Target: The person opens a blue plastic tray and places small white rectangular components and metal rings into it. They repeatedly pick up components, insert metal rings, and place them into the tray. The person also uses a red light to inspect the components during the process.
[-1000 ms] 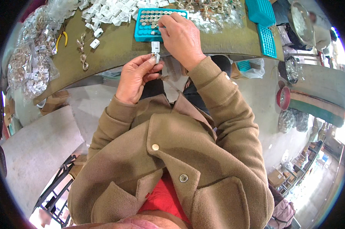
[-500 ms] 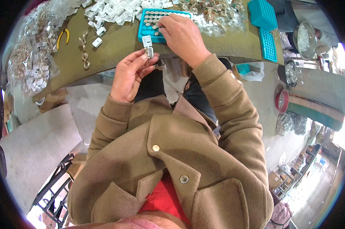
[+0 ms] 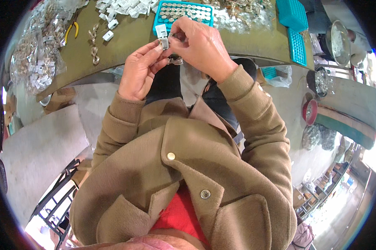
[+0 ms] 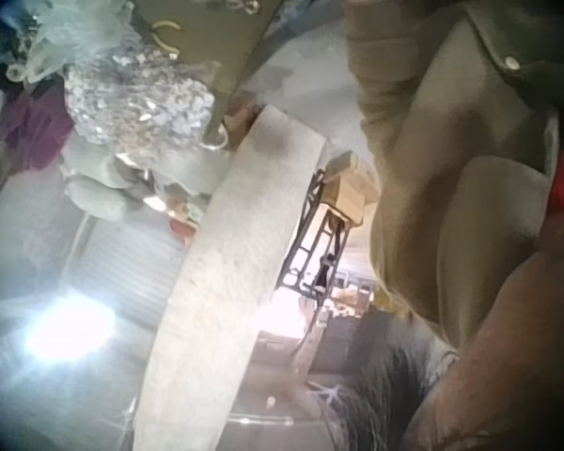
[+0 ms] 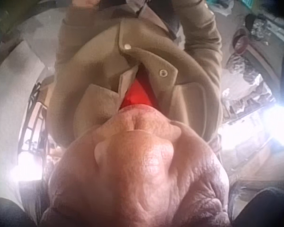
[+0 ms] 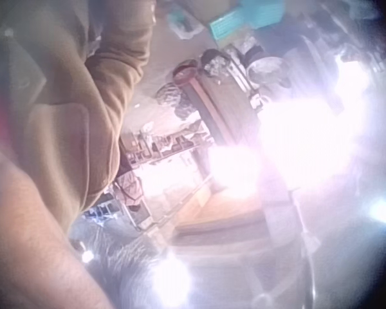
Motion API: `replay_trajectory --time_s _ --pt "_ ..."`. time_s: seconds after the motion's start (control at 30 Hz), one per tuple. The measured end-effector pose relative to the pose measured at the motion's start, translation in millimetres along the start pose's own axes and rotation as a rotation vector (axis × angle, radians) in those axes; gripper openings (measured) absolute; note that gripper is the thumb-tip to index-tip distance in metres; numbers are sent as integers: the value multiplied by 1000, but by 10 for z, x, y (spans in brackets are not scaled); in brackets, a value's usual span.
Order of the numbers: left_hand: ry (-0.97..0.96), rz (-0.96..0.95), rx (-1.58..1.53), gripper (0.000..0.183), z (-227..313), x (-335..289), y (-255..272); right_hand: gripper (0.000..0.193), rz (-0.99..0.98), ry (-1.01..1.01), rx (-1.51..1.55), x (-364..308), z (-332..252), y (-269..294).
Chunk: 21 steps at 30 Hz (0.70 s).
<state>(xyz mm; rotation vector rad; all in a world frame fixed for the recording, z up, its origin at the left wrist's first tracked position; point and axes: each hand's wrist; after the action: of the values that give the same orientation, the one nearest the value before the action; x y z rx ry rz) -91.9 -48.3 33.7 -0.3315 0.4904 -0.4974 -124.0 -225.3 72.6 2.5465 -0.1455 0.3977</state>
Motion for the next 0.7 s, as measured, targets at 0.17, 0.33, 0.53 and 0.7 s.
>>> replay_trajectory --time_s 0.17,0.33,0.53,0.7 --pt "-37 -5 27 29 23 -24 -54 18 16 174 -24 -69 -68 -78" --pt "-90 18 156 29 42 -80 -66 9 38 268 -105 -112 -37 -111" --pt "-59 29 101 30 -32 -88 -65 4 25 276 -158 -218 9 -130" --pt "-22 28 45 31 -97 -49 -44 11 8 282 -160 -245 69 -139"
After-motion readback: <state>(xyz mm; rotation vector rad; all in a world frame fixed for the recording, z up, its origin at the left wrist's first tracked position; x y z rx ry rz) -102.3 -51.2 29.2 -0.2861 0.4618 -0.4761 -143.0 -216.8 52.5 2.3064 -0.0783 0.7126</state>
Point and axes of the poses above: each hand's wrist, its own x-axis towards the middle knuckle, its own y-axis out of the back of the hand, z = x × y, and after that the axes turned 14 degrees about x, right-handed
